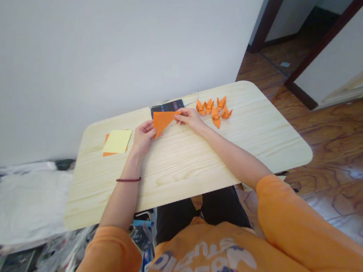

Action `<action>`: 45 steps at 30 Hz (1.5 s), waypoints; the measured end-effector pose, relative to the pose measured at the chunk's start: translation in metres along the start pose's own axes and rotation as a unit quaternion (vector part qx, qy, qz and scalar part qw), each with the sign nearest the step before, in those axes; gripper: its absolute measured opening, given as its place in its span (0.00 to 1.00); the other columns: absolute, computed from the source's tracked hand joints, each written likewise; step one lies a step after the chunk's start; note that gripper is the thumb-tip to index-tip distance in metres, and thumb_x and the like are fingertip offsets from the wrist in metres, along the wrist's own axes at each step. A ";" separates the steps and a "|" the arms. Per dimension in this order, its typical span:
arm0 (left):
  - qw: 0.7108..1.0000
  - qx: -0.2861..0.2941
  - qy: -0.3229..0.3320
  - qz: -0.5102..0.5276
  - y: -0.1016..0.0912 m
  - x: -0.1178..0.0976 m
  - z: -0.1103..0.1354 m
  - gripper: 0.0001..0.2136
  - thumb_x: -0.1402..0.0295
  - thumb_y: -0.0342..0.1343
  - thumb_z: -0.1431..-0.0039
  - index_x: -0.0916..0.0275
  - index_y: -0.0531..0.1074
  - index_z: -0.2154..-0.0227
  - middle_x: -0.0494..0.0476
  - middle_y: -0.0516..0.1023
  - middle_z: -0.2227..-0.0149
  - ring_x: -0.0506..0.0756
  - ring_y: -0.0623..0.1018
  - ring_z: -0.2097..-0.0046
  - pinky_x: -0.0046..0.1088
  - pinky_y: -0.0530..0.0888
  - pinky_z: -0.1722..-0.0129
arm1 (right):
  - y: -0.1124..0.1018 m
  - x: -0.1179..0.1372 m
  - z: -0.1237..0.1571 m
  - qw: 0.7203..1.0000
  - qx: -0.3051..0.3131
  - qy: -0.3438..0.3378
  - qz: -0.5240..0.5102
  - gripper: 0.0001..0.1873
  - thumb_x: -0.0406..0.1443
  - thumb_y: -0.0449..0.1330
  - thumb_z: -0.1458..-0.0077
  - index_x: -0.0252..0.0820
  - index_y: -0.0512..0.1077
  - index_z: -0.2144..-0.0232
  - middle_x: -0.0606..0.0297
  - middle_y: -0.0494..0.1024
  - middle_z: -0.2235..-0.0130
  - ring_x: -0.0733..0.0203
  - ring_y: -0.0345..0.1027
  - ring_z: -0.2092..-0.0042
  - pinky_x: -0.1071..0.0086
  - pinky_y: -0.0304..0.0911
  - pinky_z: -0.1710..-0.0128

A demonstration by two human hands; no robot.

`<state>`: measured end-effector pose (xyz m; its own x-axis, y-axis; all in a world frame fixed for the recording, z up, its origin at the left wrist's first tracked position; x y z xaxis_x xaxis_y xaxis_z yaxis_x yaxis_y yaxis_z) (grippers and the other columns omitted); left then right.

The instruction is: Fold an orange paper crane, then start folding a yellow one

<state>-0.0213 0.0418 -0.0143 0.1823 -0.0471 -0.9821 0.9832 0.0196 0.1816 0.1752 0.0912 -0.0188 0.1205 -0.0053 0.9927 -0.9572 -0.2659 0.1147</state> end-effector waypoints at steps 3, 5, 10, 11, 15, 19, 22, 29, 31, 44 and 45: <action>0.998 -0.016 0.037 -0.058 0.003 0.000 0.000 0.19 0.70 0.67 0.68 0.64 0.75 0.66 0.57 0.82 0.65 0.55 0.80 0.66 0.30 0.77 0.68 | 0.002 0.000 0.002 0.999 0.007 -0.030 0.039 0.19 0.42 0.68 0.61 0.41 0.73 0.65 0.66 0.76 0.69 0.68 0.65 0.72 0.75 0.60 0.76; 0.989 -0.049 0.075 -0.119 0.004 -0.001 0.001 0.17 0.70 0.66 0.64 0.64 0.75 0.66 0.56 0.81 0.68 0.53 0.79 0.69 0.29 0.76 0.69 | 0.005 0.003 0.005 0.995 0.006 -0.067 0.069 0.27 0.39 0.67 0.60 0.46 0.72 0.54 0.63 0.74 0.54 0.67 0.67 0.68 0.75 0.62 0.76; 0.957 -0.118 0.145 -0.220 0.004 -0.005 0.002 0.14 0.74 0.62 0.60 0.65 0.75 0.65 0.53 0.79 0.73 0.52 0.78 0.70 0.28 0.74 0.67 | 0.011 0.005 0.012 0.984 0.031 -0.113 0.137 0.28 0.36 0.65 0.58 0.52 0.71 0.51 0.61 0.62 0.42 0.64 0.69 0.59 0.73 0.66 0.70; 0.955 -0.124 0.147 -0.227 0.004 -0.005 0.002 0.15 0.74 0.61 0.60 0.65 0.75 0.65 0.53 0.79 0.73 0.52 0.78 0.70 0.27 0.74 0.67 | 0.011 0.005 0.013 0.982 0.038 -0.116 0.144 0.25 0.36 0.65 0.58 0.51 0.73 0.53 0.61 0.61 0.43 0.63 0.69 0.58 0.72 0.67 0.68; 0.950 -0.153 0.145 -0.232 0.002 -0.005 0.001 0.14 0.73 0.61 0.59 0.64 0.75 0.65 0.52 0.79 0.72 0.52 0.78 0.69 0.27 0.74 0.67 | 0.012 0.006 0.015 0.980 0.043 -0.113 0.161 0.18 0.36 0.66 0.59 0.45 0.74 0.61 0.60 0.62 0.44 0.62 0.68 0.58 0.69 0.67 0.66; 0.967 -0.161 0.119 -0.158 0.003 -0.001 0.001 0.14 0.71 0.64 0.60 0.63 0.74 0.66 0.54 0.81 0.67 0.54 0.79 0.65 0.30 0.75 0.62 | 0.013 0.008 0.017 0.978 0.037 -0.119 0.166 0.13 0.35 0.66 0.59 0.43 0.75 0.66 0.59 0.64 0.46 0.59 0.67 0.55 0.67 0.69 0.63; 0.981 -0.141 0.102 -0.089 0.005 0.002 0.002 0.16 0.68 0.65 0.61 0.63 0.74 0.66 0.56 0.81 0.63 0.55 0.80 0.62 0.32 0.75 0.57 | 0.014 0.006 0.016 0.981 0.034 -0.115 0.155 0.12 0.35 0.67 0.60 0.42 0.77 0.68 0.57 0.65 0.48 0.56 0.67 0.52 0.66 0.70 0.61; 0.988 -0.104 0.093 -0.061 0.008 0.006 0.002 0.18 0.66 0.65 0.59 0.63 0.73 0.62 0.58 0.80 0.59 0.56 0.79 0.57 0.33 0.74 0.54 | 0.014 0.000 0.011 0.983 0.016 -0.121 0.137 0.04 0.33 0.65 0.59 0.43 0.79 0.75 0.61 0.79 0.63 0.56 0.73 0.57 0.62 0.68 0.53; 0.989 -0.101 0.091 -0.063 0.007 0.008 0.000 0.18 0.64 0.65 0.59 0.63 0.73 0.62 0.58 0.80 0.60 0.57 0.79 0.57 0.33 0.74 0.55 | 0.014 0.000 0.012 0.982 0.021 -0.123 0.139 0.05 0.33 0.64 0.58 0.43 0.80 0.75 0.62 0.81 0.64 0.56 0.74 0.58 0.62 0.67 0.53; 0.981 -0.090 0.147 -0.095 0.014 -0.007 0.012 0.29 0.63 0.65 0.53 0.54 0.65 0.46 0.60 0.74 0.47 0.60 0.76 0.49 0.31 0.76 0.57 | 0.010 -0.010 0.007 0.983 -0.010 -0.131 0.129 0.07 0.35 0.66 0.59 0.41 0.79 0.72 0.60 0.80 0.63 0.56 0.75 0.59 0.62 0.69 0.54; 0.979 -0.087 0.153 -0.106 0.014 -0.007 0.012 0.24 0.64 0.64 0.52 0.56 0.69 0.50 0.60 0.74 0.47 0.60 0.75 0.47 0.31 0.76 0.56 | 0.010 -0.009 0.007 0.982 -0.012 -0.136 0.127 0.07 0.36 0.66 0.59 0.41 0.79 0.73 0.60 0.80 0.63 0.57 0.75 0.59 0.62 0.69 0.55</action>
<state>-0.0089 0.0309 -0.0045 -0.0635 0.2318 -0.9707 0.9769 0.2131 -0.0130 0.1668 0.0816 -0.0273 -0.0602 -0.3276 0.9429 -0.9712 -0.1991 -0.1312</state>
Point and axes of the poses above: each hand's wrist, its own z-axis away from the middle knuckle, its own y-axis out of the palm, x = y × z, the point moved 2 cm from there along -z, towards the middle knuckle
